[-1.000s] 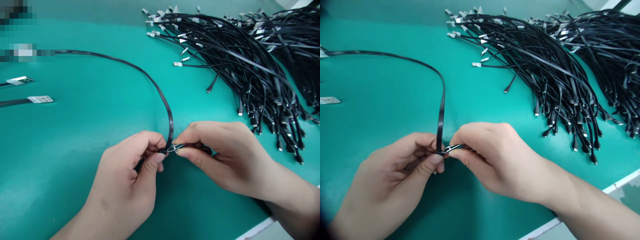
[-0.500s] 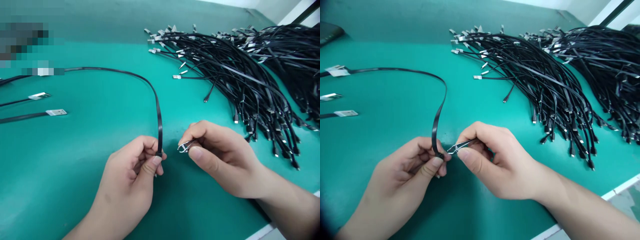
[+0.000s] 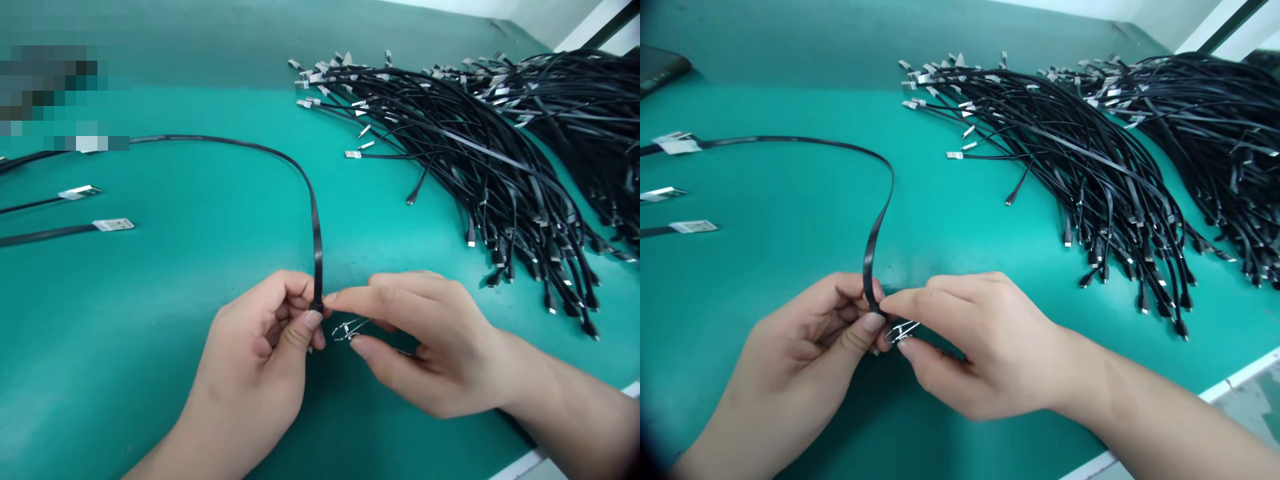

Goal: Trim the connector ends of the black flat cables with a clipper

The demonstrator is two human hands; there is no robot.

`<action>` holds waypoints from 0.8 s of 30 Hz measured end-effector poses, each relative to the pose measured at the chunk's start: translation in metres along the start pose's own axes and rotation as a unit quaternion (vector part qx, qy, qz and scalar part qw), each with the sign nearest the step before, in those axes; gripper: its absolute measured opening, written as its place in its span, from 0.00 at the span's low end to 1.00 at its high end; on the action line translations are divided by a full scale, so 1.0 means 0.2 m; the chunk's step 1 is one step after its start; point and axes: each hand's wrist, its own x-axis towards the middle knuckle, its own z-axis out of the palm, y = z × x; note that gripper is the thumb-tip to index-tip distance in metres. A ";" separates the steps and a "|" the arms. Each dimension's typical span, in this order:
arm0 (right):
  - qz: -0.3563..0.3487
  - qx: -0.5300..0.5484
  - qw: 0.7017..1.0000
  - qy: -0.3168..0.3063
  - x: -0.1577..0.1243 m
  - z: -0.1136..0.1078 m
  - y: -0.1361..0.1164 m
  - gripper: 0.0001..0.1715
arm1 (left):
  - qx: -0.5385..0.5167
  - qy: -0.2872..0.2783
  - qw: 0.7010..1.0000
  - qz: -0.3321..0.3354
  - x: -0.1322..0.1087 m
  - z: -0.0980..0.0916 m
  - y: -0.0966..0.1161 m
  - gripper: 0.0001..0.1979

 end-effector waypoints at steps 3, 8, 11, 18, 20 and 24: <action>0.001 -0.004 1.000 0.000 0.00 0.00 0.00 0.16 | 0.003 0.000 1.000 -0.002 0.00 0.00 0.00 0.07; -0.016 -0.069 0.997 -0.011 -0.01 -0.01 0.01 0.15 | 0.008 -0.002 1.000 -0.003 0.00 -0.01 0.01 0.07; -0.022 -0.082 0.996 -0.014 -0.02 -0.01 0.01 0.12 | 0.004 -0.001 1.000 -0.007 0.00 0.00 0.01 0.06; -0.014 -0.060 0.998 0.013 -0.02 0.00 0.02 0.18 | -0.074 0.033 0.994 -0.068 0.02 0.02 0.02 0.03; -0.017 -0.052 0.998 0.011 -0.02 0.01 0.03 0.20 | -0.088 0.044 0.992 -0.074 0.03 0.02 0.02 0.02; -0.018 -0.046 0.999 0.009 -0.02 0.02 0.03 0.22 | -0.098 0.059 0.991 -0.076 0.04 0.02 0.02 0.04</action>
